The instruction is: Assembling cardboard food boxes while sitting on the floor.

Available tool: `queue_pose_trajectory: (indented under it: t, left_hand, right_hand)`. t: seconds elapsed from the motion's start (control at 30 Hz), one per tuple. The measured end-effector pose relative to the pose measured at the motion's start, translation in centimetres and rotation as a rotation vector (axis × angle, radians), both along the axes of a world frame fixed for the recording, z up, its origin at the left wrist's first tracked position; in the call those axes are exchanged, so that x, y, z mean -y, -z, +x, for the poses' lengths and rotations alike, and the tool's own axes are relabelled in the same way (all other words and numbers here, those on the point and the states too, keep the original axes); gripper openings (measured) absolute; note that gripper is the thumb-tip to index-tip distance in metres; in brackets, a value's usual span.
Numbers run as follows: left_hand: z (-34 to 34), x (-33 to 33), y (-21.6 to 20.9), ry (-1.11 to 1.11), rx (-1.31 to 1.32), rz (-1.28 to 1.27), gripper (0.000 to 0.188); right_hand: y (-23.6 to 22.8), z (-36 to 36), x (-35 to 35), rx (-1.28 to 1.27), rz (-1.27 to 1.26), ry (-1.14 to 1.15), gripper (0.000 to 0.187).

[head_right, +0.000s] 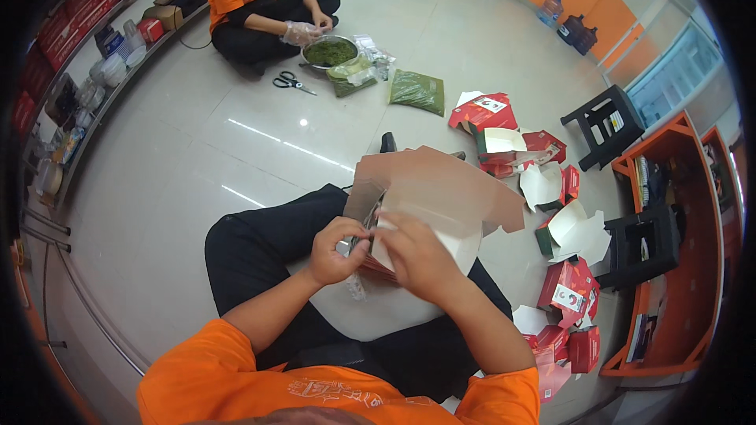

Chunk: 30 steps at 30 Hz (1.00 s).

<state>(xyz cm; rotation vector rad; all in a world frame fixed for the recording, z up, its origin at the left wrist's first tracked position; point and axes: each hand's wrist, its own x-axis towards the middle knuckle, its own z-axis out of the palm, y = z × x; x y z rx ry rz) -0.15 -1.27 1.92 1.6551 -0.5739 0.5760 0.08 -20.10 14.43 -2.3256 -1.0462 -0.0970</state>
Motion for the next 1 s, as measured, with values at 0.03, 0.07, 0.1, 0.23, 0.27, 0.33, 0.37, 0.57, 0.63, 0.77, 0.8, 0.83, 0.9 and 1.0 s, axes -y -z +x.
queue_pose_trajectory:
  t: [0.03, 0.07, 0.1, 0.23, 0.27, 0.33, 0.37, 0.57, 0.63, 0.77, 0.8, 0.83, 0.9, 1.0]
  left_hand:
    - [0.3, 0.5, -0.1, 0.007, -0.195, -0.172, 0.010]
    - [0.6, 1.0, -0.3, 0.014, -0.391, -0.342, 0.011]
    - [1.2, 1.8, -0.6, -0.017, -0.426, -0.430, 0.020]
    - [3.4, 1.7, -3.8, -0.047, -0.633, -0.187, 0.042]
    - [3.7, 1.9, -5.0, -0.039, -0.617, -0.191, 0.042]
    - [3.9, 2.2, -7.1, -0.089, -0.726, 0.022, 0.052]
    - [4.1, 2.4, -7.4, -0.116, -0.672, 0.059, 0.057]
    - [4.9, 2.3, -8.9, -0.223, -0.607, 0.317, 0.039]
    - [4.7, 2.1, -9.3, -0.225, -0.608, 0.388, 0.031]
    - [4.3, 3.1, -9.4, -0.237, -0.564, 0.507, 0.029]
    - [4.2, 3.4, -9.3, -0.266, -0.541, 0.588, 0.029]
    - [4.2, 3.5, -9.1, -0.289, -0.518, 0.672, 0.029]
    - [4.5, 3.3, -8.1, -0.297, -0.476, 0.724, 0.027]
    - [4.4, 3.4, -8.1, -0.332, -0.442, 0.736, 0.024]
  right_hand:
    - [-0.1, 0.7, 0.3, 0.153, -0.096, 0.093, 0.034]
    - [-0.1, 1.1, 0.7, 0.306, -0.191, 0.187, 0.035]
    - [0.3, 1.5, 1.2, 0.294, -0.183, 0.188, 0.031]
    - [1.3, -0.1, 4.6, 0.057, -0.087, 0.393, 0.030]
    - [1.7, -1.0, 5.9, 0.099, -0.061, 0.549, 0.030]
    - [2.3, -2.4, 7.2, 0.049, 0.014, 0.855, 0.033]
    - [2.4, -2.6, 7.9, -0.021, 0.098, 1.155, 0.035]
    - [3.2, -1.1, 9.0, -0.336, 0.424, 1.002, 0.042]
    - [2.4, -1.2, 8.7, -0.341, 0.346, 0.969, 0.039]
    - [2.7, -1.4, 9.0, -0.198, 0.116, 1.038, 0.031]
    - [3.0, -1.5, 9.1, -0.114, 0.064, 1.038, 0.030]
    - [3.0, -1.6, 8.9, -0.118, 0.067, 1.035, 0.030]
    - [2.9, -1.9, 8.3, -0.013, 0.047, 1.040, 0.026]
    - [3.4, -1.9, 7.4, 0.030, 0.027, 1.085, 0.025]
